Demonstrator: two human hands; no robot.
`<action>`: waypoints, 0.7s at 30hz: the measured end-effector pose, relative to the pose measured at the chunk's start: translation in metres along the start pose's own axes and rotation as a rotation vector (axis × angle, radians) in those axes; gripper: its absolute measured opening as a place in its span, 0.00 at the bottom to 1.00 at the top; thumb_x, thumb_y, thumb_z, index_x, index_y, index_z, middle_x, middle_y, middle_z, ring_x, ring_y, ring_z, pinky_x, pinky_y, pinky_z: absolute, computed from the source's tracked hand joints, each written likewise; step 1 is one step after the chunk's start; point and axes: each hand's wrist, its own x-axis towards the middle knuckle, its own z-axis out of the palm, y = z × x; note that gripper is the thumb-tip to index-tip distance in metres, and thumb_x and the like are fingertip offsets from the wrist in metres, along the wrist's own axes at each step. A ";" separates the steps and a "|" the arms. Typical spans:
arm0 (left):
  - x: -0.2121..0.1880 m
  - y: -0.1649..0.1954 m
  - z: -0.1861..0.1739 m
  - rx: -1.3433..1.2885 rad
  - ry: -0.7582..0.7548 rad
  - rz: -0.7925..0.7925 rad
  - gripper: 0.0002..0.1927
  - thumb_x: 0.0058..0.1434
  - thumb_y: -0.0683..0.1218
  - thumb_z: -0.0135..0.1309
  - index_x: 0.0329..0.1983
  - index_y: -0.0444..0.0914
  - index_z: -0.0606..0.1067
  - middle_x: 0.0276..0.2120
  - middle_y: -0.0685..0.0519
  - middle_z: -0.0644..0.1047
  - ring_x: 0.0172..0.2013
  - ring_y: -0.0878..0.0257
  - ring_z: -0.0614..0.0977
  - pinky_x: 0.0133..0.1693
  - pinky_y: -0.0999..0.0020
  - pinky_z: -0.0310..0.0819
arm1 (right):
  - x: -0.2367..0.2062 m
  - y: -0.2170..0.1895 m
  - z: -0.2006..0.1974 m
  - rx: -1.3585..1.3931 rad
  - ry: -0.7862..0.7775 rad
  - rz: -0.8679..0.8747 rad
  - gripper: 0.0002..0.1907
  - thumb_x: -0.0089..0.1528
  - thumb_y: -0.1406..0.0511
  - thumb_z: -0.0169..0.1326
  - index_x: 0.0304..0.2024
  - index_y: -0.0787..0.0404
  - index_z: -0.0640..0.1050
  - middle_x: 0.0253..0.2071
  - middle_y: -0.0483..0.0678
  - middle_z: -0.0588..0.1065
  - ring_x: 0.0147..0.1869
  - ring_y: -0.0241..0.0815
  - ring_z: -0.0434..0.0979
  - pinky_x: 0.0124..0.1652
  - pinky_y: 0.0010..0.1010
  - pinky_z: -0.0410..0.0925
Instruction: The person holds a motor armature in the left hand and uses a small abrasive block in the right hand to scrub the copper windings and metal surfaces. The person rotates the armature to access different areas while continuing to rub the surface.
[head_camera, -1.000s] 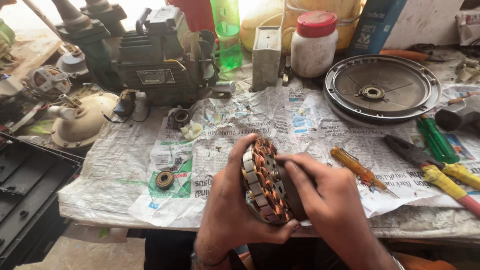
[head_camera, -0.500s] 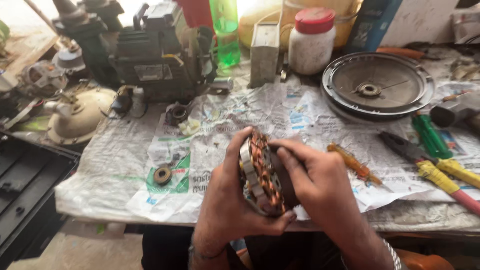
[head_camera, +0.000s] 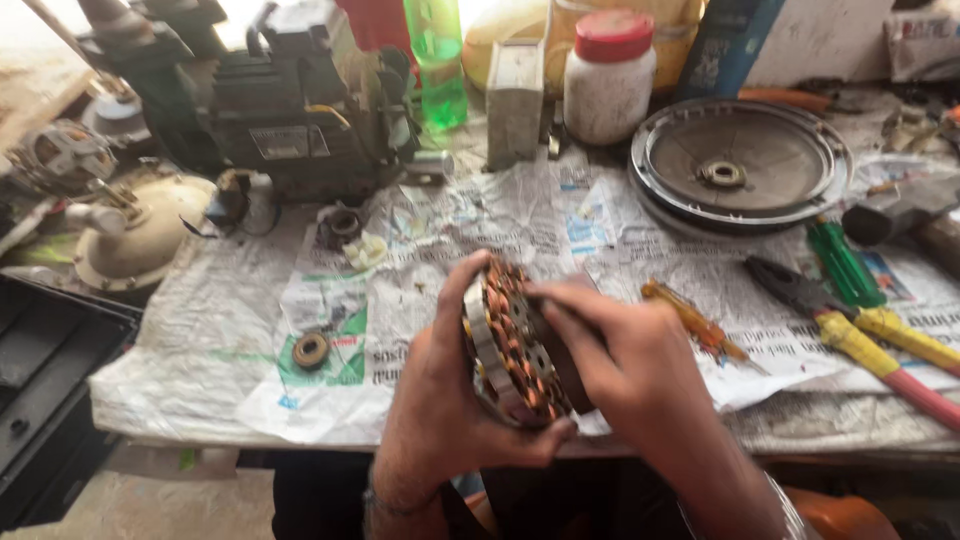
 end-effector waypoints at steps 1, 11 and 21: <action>0.000 0.000 0.001 0.000 0.002 0.002 0.67 0.38 0.52 0.77 0.77 0.36 0.51 0.47 0.48 0.84 0.46 0.58 0.90 0.49 0.65 0.88 | 0.000 0.000 0.000 0.010 -0.009 0.012 0.15 0.63 0.66 0.53 0.51 0.59 0.83 0.31 0.51 0.86 0.32 0.33 0.88 0.31 0.27 0.76; 0.002 -0.002 0.001 0.021 -0.002 0.070 0.66 0.39 0.52 0.76 0.77 0.35 0.50 0.48 0.47 0.83 0.47 0.58 0.90 0.49 0.65 0.86 | 0.001 -0.006 0.000 -0.017 0.010 -0.022 0.15 0.63 0.66 0.54 0.51 0.60 0.82 0.28 0.52 0.85 0.29 0.33 0.86 0.29 0.27 0.74; 0.003 0.001 0.001 0.011 -0.007 0.008 0.65 0.38 0.51 0.76 0.76 0.35 0.51 0.45 0.48 0.84 0.44 0.59 0.90 0.46 0.65 0.89 | -0.001 0.005 0.003 0.012 0.032 0.014 0.15 0.63 0.66 0.54 0.51 0.60 0.83 0.31 0.52 0.86 0.32 0.35 0.87 0.33 0.27 0.75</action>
